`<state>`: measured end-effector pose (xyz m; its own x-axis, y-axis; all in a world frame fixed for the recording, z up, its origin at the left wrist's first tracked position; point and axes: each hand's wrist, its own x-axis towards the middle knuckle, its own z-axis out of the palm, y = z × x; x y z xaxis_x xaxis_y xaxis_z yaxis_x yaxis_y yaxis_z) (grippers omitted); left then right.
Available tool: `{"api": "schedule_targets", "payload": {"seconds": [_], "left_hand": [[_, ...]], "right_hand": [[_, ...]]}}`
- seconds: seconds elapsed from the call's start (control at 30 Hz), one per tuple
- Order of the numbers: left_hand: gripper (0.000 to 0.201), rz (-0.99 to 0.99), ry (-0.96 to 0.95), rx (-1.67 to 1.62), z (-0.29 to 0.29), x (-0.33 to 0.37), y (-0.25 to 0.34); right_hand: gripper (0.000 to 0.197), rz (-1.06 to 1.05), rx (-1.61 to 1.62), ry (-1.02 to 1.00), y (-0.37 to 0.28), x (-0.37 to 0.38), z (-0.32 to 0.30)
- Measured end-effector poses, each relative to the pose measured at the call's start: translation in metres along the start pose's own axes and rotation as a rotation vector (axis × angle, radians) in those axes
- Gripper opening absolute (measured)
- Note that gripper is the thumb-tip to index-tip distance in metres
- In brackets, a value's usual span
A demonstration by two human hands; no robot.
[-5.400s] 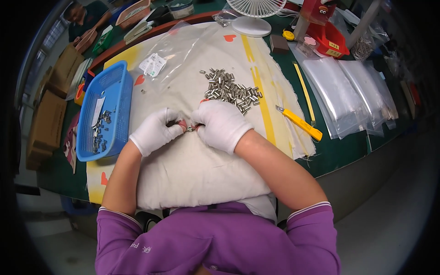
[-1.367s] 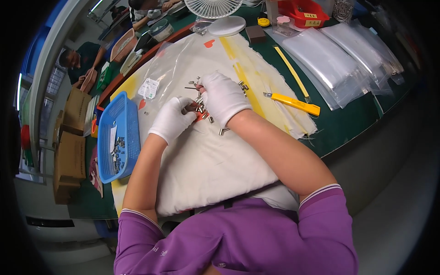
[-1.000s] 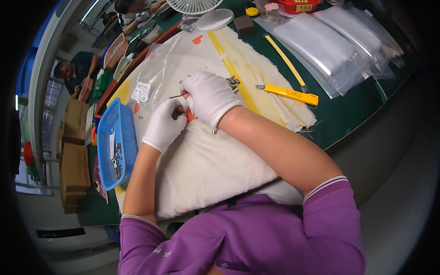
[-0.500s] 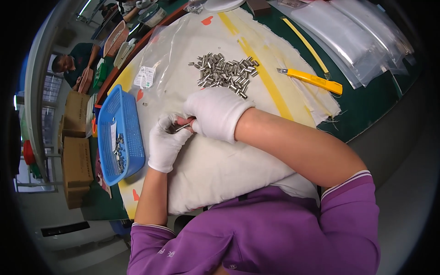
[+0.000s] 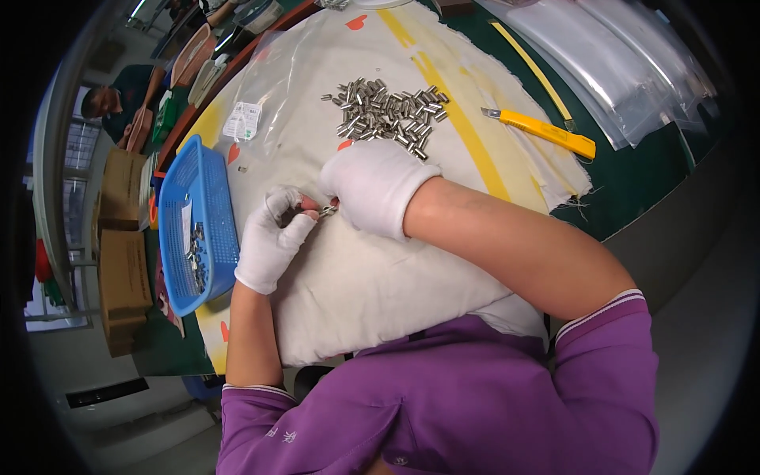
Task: The person assembles small metal components by hand on a padded surface.
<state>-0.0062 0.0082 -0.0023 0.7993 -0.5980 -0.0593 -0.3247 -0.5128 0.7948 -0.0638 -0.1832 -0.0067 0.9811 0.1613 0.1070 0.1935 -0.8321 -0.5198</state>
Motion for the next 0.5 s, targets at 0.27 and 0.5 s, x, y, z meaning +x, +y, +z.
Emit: {"api": "schedule_targets", "payload": {"seconds": [0.27, 0.5], "left_hand": [[0.012, -0.078, -0.102, -0.050, -0.005, 0.010, -0.002], [0.013, -0.244, -0.282, -0.040, -0.013, 0.029, 0.011]], "right_hand": [[0.010, -0.024, 0.041, -0.047, -0.002, -0.001, -0.007], [0.010, 0.043, 0.096, -0.111, -0.002, 0.008, -0.011]]}}
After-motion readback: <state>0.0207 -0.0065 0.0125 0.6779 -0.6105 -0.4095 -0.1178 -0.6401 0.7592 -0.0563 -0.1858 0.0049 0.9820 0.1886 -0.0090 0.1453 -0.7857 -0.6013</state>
